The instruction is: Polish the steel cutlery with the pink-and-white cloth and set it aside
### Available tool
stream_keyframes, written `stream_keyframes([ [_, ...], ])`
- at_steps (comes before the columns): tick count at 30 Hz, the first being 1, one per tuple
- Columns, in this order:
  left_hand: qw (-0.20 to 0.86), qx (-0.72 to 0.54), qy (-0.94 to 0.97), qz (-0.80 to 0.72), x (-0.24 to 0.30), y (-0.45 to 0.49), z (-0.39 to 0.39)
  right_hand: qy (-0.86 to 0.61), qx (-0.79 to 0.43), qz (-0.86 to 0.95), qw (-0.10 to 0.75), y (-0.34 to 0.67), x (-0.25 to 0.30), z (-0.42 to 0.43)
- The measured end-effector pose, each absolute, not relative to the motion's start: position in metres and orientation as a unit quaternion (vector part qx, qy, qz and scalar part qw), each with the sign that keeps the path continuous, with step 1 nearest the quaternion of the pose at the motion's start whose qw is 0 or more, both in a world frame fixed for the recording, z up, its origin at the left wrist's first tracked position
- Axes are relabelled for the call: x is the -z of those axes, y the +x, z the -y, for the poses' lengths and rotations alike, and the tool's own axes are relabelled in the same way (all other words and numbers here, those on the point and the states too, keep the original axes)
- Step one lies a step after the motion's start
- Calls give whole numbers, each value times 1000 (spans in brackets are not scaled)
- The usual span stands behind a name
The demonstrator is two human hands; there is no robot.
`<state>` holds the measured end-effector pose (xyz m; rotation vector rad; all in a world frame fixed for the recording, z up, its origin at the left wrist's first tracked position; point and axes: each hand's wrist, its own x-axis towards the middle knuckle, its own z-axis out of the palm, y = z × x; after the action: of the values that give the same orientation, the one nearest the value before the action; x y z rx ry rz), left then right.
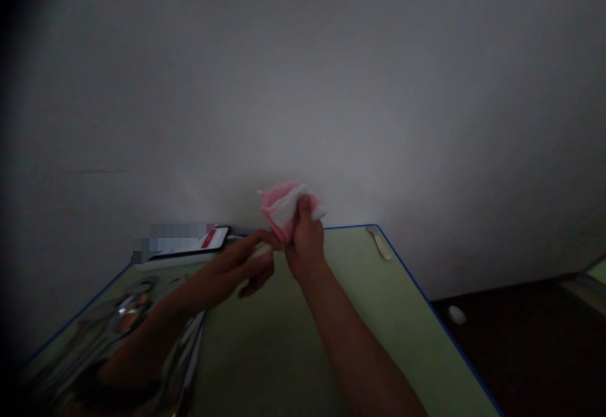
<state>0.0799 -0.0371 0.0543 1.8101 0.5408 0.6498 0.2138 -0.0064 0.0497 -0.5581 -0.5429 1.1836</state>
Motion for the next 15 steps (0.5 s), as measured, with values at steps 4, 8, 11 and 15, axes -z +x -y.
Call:
stream_keyframes([
  [4,580,-215,757,-211,-62,60,31,-368,-451,338,739,220,-46,6],
  [8,584,-168,765,-214,-67,40,25,-410,-401,486,659,231,-51,15],
  [11,580,-103,776,-225,-71,28,25,-385,-421,605,555,245,-62,25],
  [15,580,-90,774,-236,-73,23,28,-346,-421,668,507,249,-74,35],
])
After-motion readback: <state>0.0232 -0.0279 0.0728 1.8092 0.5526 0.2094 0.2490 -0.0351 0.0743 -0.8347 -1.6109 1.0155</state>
